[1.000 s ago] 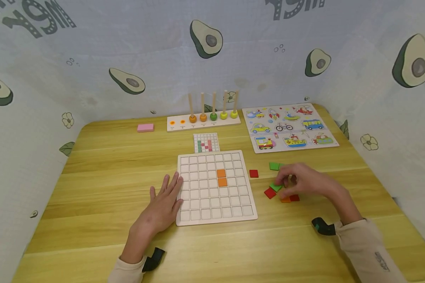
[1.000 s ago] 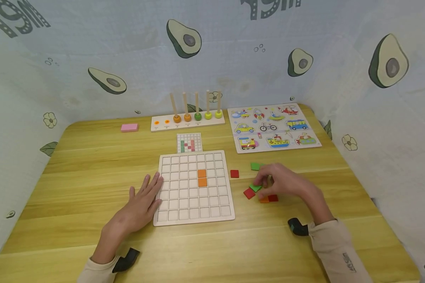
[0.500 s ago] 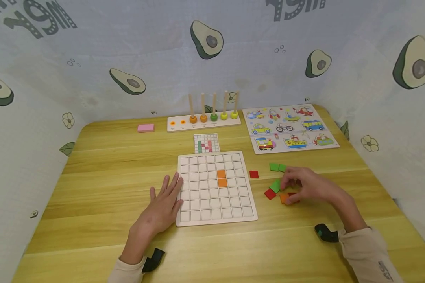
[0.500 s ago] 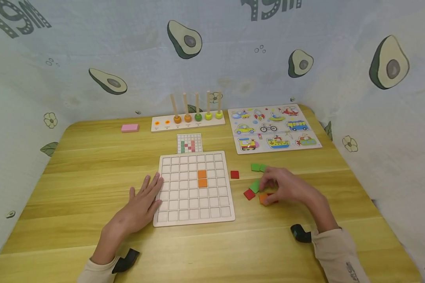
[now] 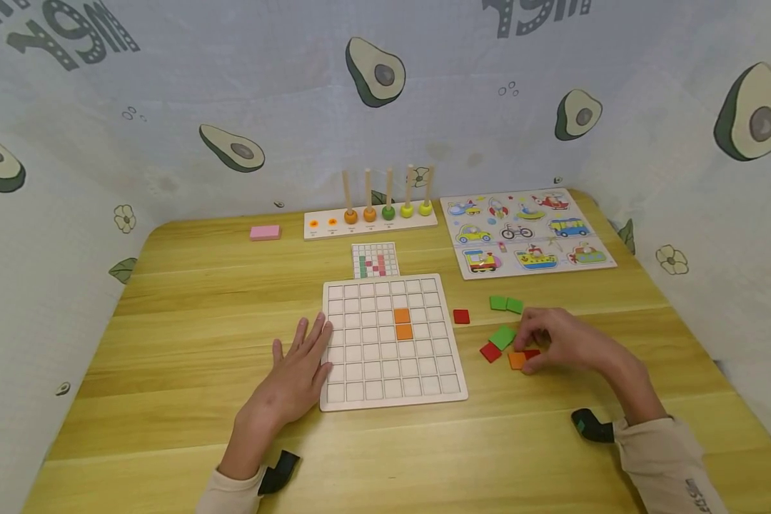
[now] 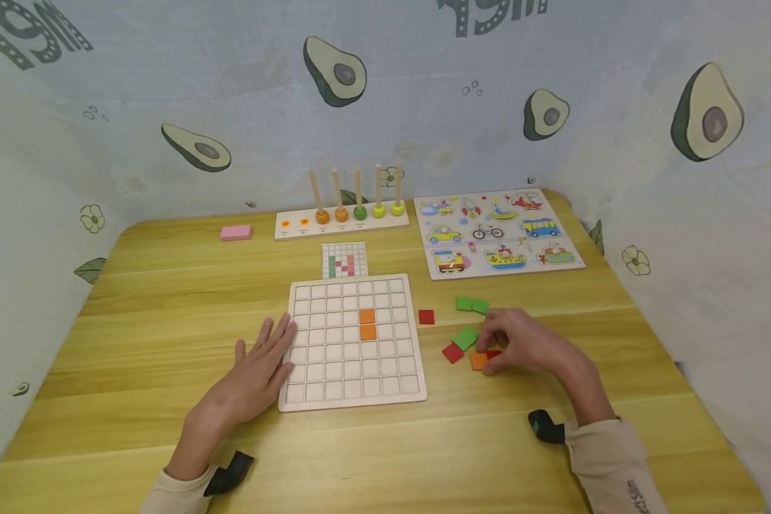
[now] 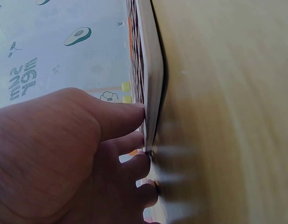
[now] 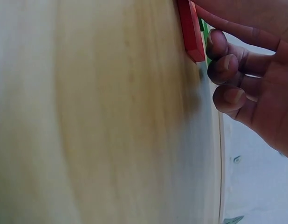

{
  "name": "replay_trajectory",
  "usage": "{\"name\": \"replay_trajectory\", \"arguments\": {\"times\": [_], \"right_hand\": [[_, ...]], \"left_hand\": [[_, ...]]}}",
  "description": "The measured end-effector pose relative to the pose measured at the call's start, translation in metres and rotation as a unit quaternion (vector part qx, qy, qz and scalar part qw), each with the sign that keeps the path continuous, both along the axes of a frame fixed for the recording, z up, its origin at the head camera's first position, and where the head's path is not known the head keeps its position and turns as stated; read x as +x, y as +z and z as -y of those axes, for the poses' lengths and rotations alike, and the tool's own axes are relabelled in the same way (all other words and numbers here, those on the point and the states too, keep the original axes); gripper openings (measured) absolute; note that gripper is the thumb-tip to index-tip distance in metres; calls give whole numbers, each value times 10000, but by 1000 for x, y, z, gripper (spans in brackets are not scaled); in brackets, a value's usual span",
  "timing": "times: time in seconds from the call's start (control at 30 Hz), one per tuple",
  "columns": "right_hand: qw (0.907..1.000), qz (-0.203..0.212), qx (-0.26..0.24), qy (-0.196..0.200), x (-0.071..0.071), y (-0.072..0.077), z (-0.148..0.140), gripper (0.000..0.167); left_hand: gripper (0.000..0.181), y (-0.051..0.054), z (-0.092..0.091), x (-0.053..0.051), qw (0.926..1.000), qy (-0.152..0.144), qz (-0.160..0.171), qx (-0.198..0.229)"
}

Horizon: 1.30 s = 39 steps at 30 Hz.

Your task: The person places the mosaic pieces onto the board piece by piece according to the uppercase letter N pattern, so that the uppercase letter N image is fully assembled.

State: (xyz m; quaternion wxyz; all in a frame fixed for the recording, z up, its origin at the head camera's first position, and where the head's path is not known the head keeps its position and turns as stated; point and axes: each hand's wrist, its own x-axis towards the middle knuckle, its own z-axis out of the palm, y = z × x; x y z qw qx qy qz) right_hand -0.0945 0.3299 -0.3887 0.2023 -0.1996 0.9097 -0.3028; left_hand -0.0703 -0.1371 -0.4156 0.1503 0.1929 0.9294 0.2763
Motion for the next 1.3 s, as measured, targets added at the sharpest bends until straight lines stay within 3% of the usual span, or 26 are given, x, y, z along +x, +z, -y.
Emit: {"name": "replay_trajectory", "arguments": {"times": [1.0,1.3], "right_hand": [[9999,-64,-33,115,-1,1,4,21],[9994,265,-241,44,-2,6,4,9]], "left_hand": [[66,0,-1,0,10000,24,-19,-83],[65,0,-1,0,9999,4,-64,-93]]}}
